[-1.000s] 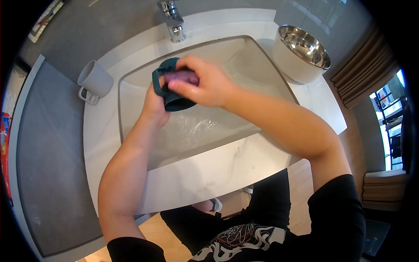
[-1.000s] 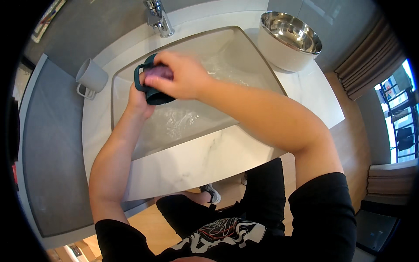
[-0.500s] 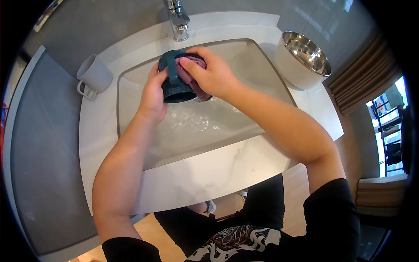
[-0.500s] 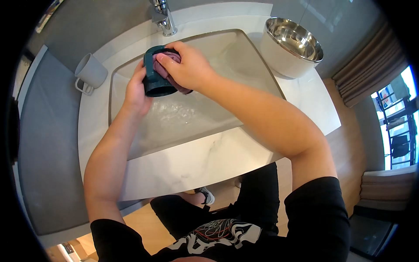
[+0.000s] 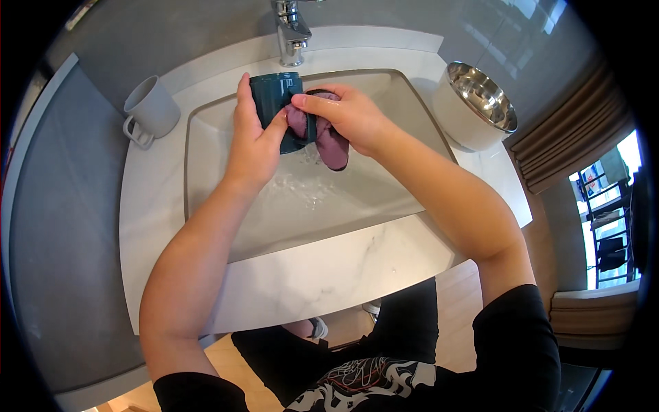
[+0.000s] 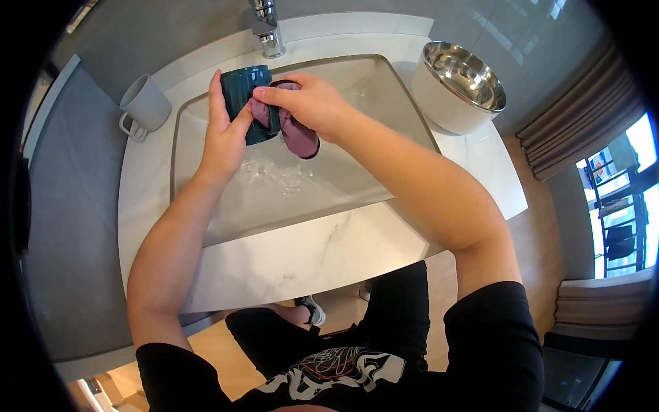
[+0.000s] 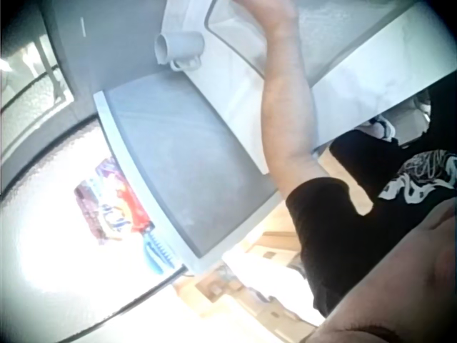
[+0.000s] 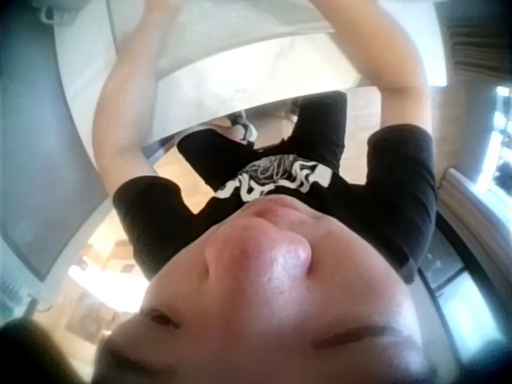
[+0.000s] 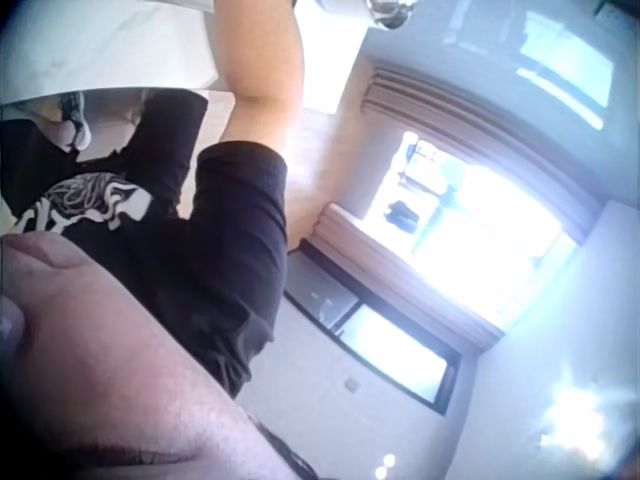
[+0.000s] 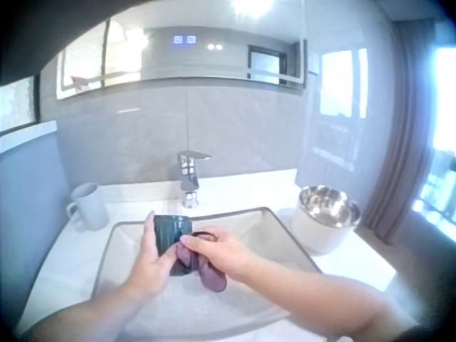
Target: The person washes a dark blue mug and a purple cloth in a sink filled with water by hand, scrubbing the inside and outside of the mug with the cloth before placing the mug on the counter.
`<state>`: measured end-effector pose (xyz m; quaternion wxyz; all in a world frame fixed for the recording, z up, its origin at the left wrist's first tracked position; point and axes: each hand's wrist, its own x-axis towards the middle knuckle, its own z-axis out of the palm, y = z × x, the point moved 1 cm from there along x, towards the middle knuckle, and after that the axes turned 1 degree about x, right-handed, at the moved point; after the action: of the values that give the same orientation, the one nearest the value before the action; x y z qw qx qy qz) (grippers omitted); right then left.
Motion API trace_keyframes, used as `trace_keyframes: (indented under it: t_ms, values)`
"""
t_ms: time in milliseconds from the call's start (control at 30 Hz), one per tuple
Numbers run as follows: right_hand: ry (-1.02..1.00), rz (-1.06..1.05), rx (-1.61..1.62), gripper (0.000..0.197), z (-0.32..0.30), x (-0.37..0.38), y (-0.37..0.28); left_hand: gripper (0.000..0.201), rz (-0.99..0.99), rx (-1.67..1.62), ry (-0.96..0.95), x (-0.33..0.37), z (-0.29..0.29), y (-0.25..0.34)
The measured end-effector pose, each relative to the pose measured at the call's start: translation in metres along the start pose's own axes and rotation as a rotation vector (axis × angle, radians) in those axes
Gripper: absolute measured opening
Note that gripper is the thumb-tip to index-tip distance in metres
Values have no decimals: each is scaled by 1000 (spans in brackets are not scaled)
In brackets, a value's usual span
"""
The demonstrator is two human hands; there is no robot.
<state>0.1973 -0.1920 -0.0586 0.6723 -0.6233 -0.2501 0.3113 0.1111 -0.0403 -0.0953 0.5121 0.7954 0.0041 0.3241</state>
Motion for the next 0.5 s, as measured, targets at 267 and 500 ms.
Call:
trace_keyframes:
  t_ms: [267, 500]
  values:
    - [44, -159, -30, 40, 5, -3, 1, 75, -196, -431, -48, 1, -3, 9]
    - [-4, -140, 286, 37, 0, 3, 11, 70, -184, -382, -25, 2, -3, 2]
